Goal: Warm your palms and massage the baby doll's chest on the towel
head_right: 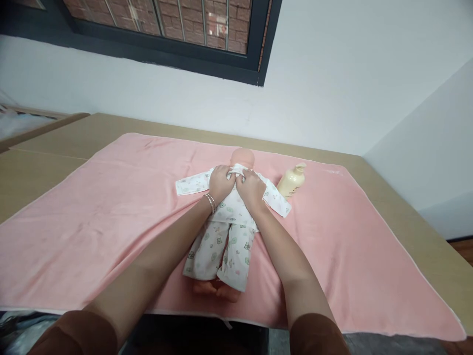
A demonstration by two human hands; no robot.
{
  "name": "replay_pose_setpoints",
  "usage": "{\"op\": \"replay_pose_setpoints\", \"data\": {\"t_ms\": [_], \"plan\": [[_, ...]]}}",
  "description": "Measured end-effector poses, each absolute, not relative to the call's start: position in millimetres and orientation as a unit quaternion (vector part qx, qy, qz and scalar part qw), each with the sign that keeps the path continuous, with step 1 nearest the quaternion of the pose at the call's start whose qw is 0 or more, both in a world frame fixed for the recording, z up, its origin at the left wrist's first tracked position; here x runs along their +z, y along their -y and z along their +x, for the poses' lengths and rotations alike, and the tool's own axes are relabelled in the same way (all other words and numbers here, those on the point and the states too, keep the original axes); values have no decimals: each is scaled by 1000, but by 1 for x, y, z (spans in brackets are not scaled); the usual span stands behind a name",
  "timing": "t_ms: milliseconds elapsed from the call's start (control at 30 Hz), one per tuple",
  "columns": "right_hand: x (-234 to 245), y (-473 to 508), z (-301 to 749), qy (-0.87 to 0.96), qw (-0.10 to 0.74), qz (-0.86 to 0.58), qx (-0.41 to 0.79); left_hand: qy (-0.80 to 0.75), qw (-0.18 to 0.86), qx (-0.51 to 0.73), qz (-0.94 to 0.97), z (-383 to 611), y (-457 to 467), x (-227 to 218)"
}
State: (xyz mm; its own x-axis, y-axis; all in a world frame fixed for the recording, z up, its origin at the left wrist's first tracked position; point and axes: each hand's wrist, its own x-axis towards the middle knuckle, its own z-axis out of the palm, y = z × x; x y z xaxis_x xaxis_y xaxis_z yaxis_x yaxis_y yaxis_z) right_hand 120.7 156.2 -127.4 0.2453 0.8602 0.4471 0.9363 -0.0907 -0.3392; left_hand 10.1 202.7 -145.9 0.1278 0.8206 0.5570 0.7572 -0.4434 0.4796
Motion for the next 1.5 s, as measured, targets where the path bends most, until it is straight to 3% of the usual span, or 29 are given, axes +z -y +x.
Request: {"op": "replay_pose_setpoints", "data": {"t_ms": [1500], "plan": [[-136,-169,130,654,295,-693,-71,-545,78,392,737,11,-205,-147]]}}
